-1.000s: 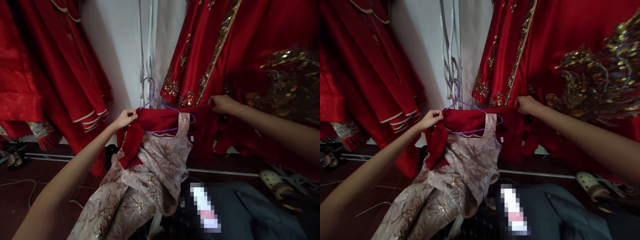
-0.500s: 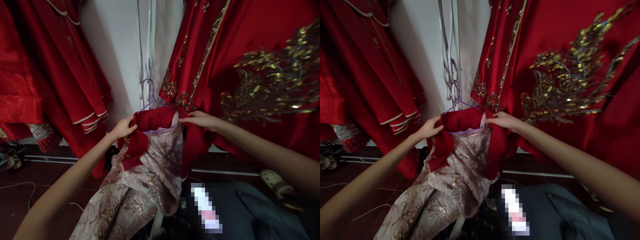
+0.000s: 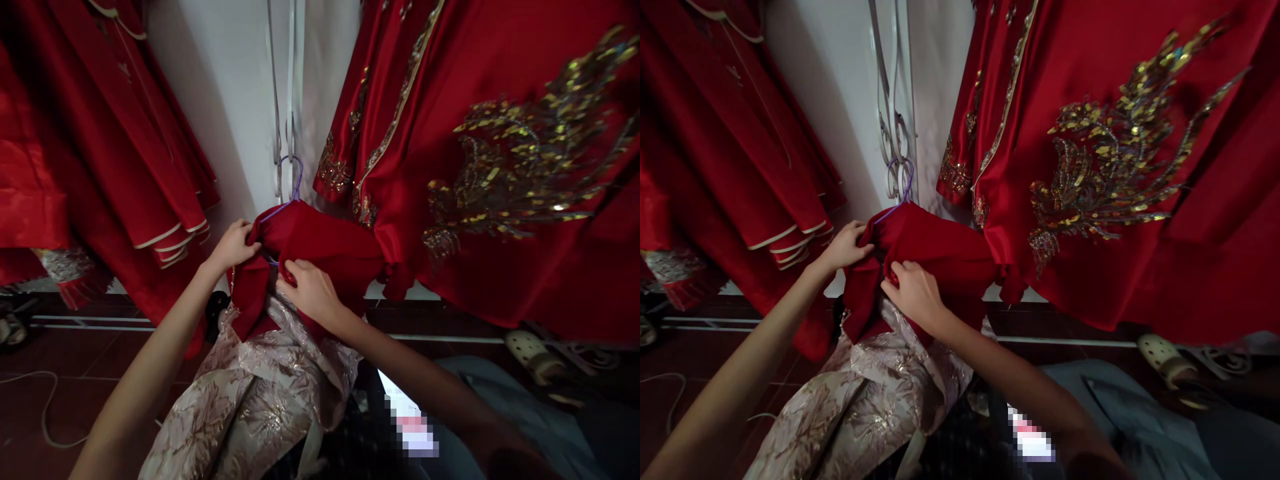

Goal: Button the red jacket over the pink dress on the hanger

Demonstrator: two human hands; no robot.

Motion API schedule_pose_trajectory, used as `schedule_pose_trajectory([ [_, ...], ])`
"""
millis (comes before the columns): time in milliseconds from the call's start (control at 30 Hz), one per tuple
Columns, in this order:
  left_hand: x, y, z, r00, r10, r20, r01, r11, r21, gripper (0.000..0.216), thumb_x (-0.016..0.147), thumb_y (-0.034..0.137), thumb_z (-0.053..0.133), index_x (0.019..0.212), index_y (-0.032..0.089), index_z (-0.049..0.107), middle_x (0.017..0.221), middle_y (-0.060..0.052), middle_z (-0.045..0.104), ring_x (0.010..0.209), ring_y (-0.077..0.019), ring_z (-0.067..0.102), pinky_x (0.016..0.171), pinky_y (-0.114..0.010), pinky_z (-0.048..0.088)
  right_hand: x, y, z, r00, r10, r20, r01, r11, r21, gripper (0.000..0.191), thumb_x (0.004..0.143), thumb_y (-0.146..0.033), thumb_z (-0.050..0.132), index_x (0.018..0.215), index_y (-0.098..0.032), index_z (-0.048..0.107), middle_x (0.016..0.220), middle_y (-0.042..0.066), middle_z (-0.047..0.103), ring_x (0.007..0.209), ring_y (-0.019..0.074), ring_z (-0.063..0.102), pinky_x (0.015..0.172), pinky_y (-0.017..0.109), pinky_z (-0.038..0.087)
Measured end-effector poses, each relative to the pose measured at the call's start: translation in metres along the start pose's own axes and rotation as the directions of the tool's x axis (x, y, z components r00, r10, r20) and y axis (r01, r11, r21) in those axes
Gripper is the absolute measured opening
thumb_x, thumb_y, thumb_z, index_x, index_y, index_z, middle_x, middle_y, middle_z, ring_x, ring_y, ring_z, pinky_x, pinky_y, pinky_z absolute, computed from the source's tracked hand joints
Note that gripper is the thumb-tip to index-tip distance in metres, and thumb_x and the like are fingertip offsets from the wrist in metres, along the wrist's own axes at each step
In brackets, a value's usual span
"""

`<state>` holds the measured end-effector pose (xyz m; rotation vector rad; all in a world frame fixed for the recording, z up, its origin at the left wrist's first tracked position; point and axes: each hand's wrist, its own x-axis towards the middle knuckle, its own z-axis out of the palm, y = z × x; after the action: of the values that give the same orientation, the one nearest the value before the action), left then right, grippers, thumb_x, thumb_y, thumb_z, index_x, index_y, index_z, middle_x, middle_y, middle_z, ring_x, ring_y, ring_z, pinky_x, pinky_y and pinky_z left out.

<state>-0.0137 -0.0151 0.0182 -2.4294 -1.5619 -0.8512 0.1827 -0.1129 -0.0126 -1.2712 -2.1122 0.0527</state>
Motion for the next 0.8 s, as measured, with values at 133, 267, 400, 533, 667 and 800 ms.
schedule_pose_trajectory([
  [133, -0.02, 0.01, 0.007, 0.981, -0.137, -0.14, 0.147, 0.987, 0.063, 0.02, 0.069, 0.032, 0.059, 0.081, 0.017, 0.054, 0.096, -0.013, 0.055, 0.09, -0.0278, 0.054, 0.078, -0.036, 0.041, 0.007, 0.023, -0.025, 0.981, 0.056, -0.184, -0.031, 0.99, 0.136, 0.017, 0.077, -0.031, 0.047, 0.065, -0.023, 0.038, 0.072, 0.003, 0.049, 0.067, 0.0183, 0.049, 0.066, 0.03, 0.04],
  [267, -0.042, 0.007, 0.016, 0.938, -0.331, -0.106, 0.311, 0.935, -0.17, 0.017, 0.072, 0.03, 0.055, 0.084, 0.022, 0.046, 0.072, -0.001, 0.053, 0.064, -0.0182, 0.052, 0.061, -0.027, 0.037, 0.014, 0.052, -0.031, 0.939, 0.233, -0.254, -0.108, 0.898, 0.426, 0.011, 0.072, -0.024, 0.044, 0.081, -0.024, 0.038, 0.077, 0.0, 0.048, 0.07, 0.0164, 0.049, 0.068, 0.027, 0.041],
  [400, -0.044, 0.018, 0.007, 0.934, -0.323, -0.15, 0.257, 0.903, -0.345, 0.018, 0.07, 0.03, 0.055, 0.077, 0.021, 0.041, 0.067, 0.003, 0.051, 0.06, -0.0129, 0.047, 0.058, -0.023, 0.034, 0.015, 0.063, -0.027, 0.981, 0.184, -0.062, -0.112, 0.796, 0.595, 0.006, 0.069, -0.021, 0.041, 0.075, -0.023, 0.04, 0.071, -0.002, 0.047, 0.067, 0.0148, 0.047, 0.063, 0.024, 0.04],
  [533, -0.035, 0.061, 0.0, 1.0, 0.006, -0.012, -0.011, 0.864, -0.503, 0.017, 0.067, 0.022, 0.055, 0.071, 0.02, 0.039, 0.066, 0.004, 0.047, 0.061, -0.0103, 0.044, 0.059, -0.021, 0.034, 0.014, 0.045, -0.016, 0.993, 0.119, 0.026, -0.107, 0.753, 0.649, 0.004, 0.068, -0.019, 0.04, 0.07, -0.023, 0.042, 0.063, -0.003, 0.044, 0.06, 0.0141, 0.044, 0.058, 0.024, 0.039],
  [667, -0.041, 0.094, 0.015, 0.997, 0.063, 0.038, -0.028, 0.808, -0.589, 0.015, 0.068, 0.019, 0.054, 0.075, 0.021, 0.04, 0.063, 0.005, 0.043, 0.057, -0.0098, 0.041, 0.057, -0.022, 0.034, 0.008, 0.035, 0.001, 0.99, 0.132, -0.053, -0.071, 0.781, 0.621, 0.007, 0.073, -0.02, 0.041, 0.078, -0.024, 0.044, 0.076, -0.001, 0.054, 0.073, 0.0162, 0.052, 0.071, 0.027, 0.044],
  [800, -0.067, 0.101, 0.044, 0.989, -0.13, -0.066, 0.043, 0.695, -0.718, 0.021, 0.074, 0.019, 0.053, 0.092, 0.023, 0.045, 0.086, -0.001, 0.054, 0.075, -0.0128, 0.054, 0.071, -0.025, 0.044, -0.004, 0.045, 0.013, 0.979, 0.177, -0.106, -0.07, 0.769, 0.635, 0.019, 0.073, -0.022, 0.049, 0.09, -0.026, 0.042, 0.089, 0.002, 0.056, 0.086, 0.019, 0.057, 0.08, 0.032, 0.046],
])
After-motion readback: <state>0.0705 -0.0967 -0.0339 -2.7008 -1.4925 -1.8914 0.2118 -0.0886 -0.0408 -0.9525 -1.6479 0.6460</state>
